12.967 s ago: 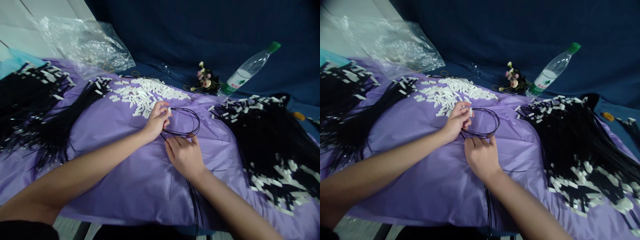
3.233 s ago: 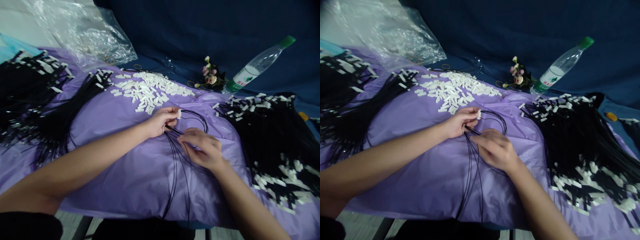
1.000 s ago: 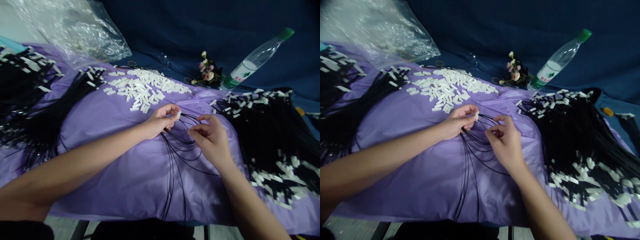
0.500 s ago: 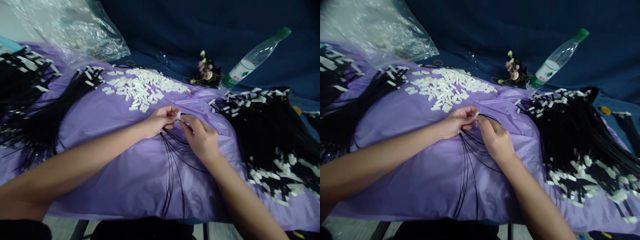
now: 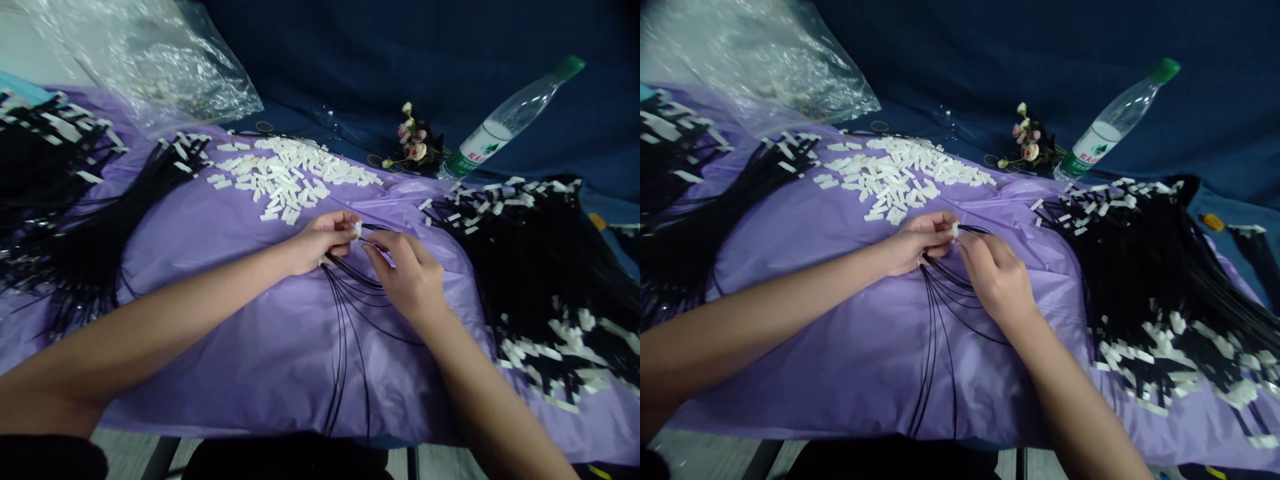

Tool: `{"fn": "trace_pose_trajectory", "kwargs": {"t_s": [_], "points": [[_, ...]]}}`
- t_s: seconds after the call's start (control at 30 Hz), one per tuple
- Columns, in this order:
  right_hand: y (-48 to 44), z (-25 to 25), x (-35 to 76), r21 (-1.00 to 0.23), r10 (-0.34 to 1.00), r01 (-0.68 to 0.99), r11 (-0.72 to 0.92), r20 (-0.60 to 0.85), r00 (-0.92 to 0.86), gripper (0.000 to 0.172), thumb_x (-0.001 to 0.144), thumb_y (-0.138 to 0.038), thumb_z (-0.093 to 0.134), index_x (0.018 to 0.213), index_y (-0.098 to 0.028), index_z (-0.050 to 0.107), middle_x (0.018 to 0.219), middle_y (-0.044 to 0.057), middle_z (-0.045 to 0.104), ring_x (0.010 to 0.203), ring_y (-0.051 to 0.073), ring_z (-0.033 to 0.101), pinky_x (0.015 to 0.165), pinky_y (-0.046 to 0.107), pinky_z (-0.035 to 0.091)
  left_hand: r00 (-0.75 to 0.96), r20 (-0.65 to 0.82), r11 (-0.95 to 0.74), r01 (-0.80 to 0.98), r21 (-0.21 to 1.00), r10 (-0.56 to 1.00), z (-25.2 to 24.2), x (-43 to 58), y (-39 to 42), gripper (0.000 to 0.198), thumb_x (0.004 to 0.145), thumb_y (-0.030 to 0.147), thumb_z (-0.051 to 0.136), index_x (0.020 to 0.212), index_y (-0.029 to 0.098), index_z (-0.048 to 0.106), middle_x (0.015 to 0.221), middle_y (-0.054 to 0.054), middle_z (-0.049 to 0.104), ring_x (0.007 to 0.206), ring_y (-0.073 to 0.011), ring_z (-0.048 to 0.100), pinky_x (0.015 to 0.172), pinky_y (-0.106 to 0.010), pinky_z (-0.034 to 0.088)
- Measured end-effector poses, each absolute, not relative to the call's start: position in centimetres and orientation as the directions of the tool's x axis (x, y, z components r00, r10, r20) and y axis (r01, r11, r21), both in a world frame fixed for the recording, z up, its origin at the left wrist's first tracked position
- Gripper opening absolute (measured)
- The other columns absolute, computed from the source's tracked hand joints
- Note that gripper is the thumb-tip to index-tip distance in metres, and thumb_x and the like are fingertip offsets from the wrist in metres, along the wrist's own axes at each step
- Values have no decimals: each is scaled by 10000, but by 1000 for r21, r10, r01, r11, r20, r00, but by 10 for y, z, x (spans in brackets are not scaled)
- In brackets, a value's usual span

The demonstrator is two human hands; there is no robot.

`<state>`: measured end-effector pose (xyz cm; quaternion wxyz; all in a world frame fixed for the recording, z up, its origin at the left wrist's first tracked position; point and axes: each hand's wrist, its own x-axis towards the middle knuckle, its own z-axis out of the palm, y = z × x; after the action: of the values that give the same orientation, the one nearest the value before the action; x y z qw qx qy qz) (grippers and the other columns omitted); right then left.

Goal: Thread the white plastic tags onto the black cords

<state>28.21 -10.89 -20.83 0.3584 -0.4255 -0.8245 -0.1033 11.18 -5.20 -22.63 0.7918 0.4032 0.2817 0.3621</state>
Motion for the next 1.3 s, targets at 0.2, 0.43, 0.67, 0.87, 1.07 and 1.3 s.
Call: {"fn": "trace_pose_trajectory", "kwargs": {"t_s": [0.2,0.43,0.67,0.87,1.07,1.3], "points": [[-138,-176,296,-359,656,567,741,566,-499,309,825,-88,619,1084,-254,591,864,17,693,753,160,657,698,285,554,545,-185,438,-382,813,818,-226,109,-47,125,795,130,605,889,173,534,577,65,336,418,-34,310,398,-196,98],[-143,-177,304,-492,647,497,715,196,-736,377,849,-23,512,1140,-242,610,976,16,707,850,144,673,743,264,541,565,-254,509,-355,784,785,-221,105,-44,89,799,154,604,854,173,536,533,76,288,386,-31,228,374,-191,48],[-137,-178,298,-482,557,391,784,269,-785,263,874,-74,536,1053,-208,676,857,32,729,834,172,682,724,301,549,592,-260,528,-337,780,763,-223,103,-41,95,810,216,610,826,179,524,509,82,275,369,-32,178,353,-186,31],[-128,-181,307,-749,732,306,588,332,-594,167,833,-151,651,983,-210,694,863,25,741,795,163,703,737,303,582,583,-251,532,-380,756,773,-223,104,-42,142,766,173,649,857,162,541,586,74,328,393,-22,251,342,-160,85],[-99,-198,330,-958,949,-91,274,254,186,310,707,-304,778,978,-302,626,773,-66,701,687,134,693,564,246,582,557,-252,522,-402,752,791,-223,106,-45,180,736,108,654,880,158,558,635,55,391,420,-22,308,351,-159,85],[-89,-200,352,-931,922,-230,283,197,334,195,760,-466,709,904,-338,683,993,-45,670,818,116,648,666,237,587,562,-242,510,-388,767,791,-223,108,-46,159,750,113,638,870,159,544,618,59,388,416,-23,298,360,-161,82]]}}
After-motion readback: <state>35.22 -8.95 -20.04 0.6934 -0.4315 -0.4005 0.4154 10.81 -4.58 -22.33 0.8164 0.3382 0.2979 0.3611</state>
